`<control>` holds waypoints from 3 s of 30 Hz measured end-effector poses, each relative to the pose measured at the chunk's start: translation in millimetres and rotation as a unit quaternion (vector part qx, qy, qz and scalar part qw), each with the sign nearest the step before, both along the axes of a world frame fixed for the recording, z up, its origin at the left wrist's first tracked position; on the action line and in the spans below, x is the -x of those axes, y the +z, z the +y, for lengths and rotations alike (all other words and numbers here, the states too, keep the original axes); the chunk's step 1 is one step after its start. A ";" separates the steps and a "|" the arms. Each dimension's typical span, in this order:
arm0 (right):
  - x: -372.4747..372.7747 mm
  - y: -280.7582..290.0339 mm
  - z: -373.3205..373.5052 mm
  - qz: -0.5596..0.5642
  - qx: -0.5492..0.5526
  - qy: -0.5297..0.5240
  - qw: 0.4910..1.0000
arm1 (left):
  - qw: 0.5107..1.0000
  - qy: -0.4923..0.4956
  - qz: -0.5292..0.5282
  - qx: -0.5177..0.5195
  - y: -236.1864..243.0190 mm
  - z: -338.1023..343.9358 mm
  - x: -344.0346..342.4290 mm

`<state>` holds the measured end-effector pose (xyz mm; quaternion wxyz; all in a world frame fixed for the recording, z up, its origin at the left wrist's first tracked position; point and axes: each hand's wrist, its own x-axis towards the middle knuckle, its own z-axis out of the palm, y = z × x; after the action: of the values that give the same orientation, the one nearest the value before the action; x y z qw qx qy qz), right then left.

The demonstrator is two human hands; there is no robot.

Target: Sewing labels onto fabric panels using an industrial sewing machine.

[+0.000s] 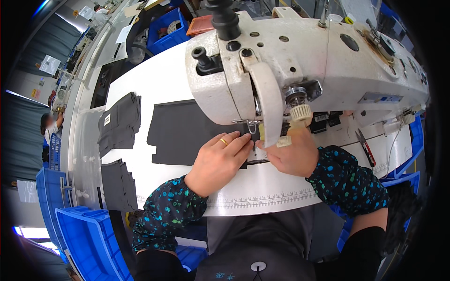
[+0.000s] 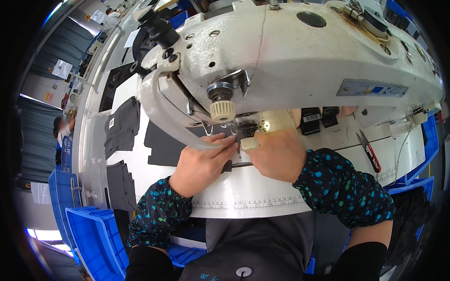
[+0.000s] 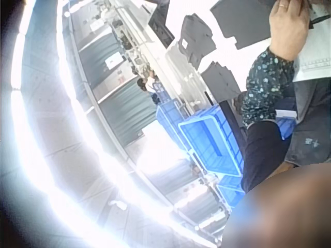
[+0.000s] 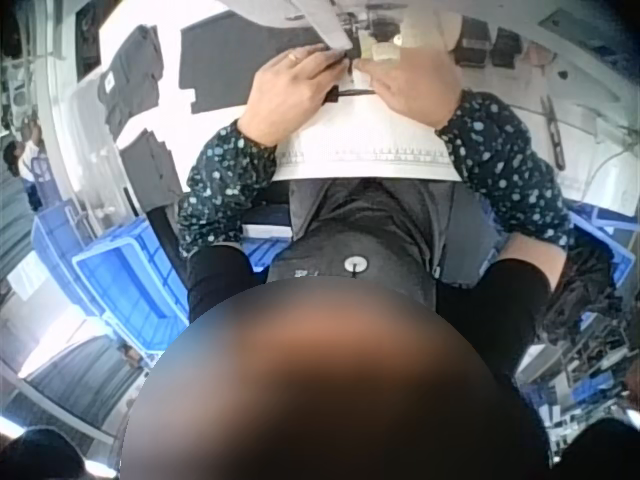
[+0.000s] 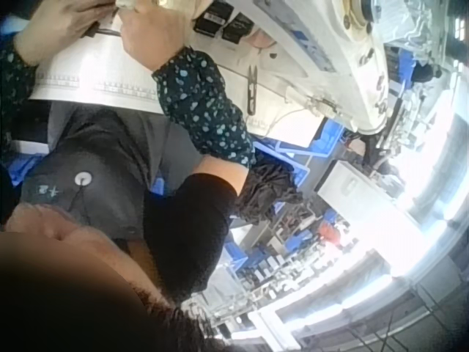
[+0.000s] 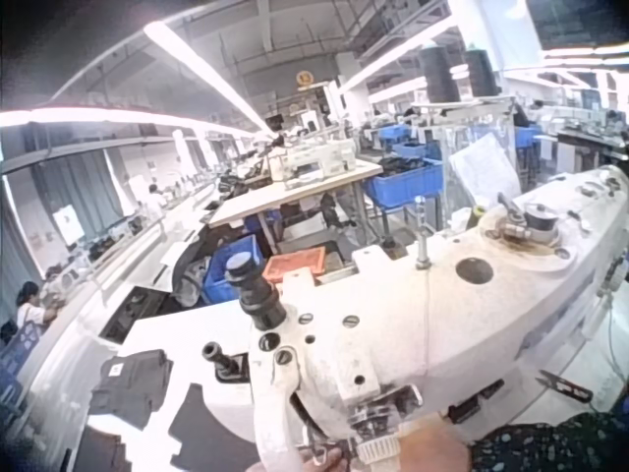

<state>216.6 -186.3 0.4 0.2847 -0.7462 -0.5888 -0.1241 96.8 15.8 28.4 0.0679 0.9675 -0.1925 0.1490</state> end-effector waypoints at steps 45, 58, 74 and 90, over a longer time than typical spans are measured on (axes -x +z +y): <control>11.0 8.1 0.4 0.012 0.053 0.151 0.987 | 0.990 0.072 0.061 0.106 28.7 8.7 -8.9; 11.8 2.9 0.2 0.001 0.034 0.176 0.984 | 0.987 0.148 0.061 0.011 -10.1 -1.4 8.6; 6.8 6.7 -1.6 -0.051 0.019 0.178 0.983 | 0.991 0.134 0.016 0.022 -9.3 -8.5 -13.4; -21.0 50.0 -130.4 -0.254 0.005 -0.129 0.959 | 0.944 0.174 0.156 0.233 3.4 21.9 -38.9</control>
<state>237.6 -316.7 50.4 0.1037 -0.7611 -0.5412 -0.3421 135.7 37.7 31.8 0.2936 0.9543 0.0315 0.0461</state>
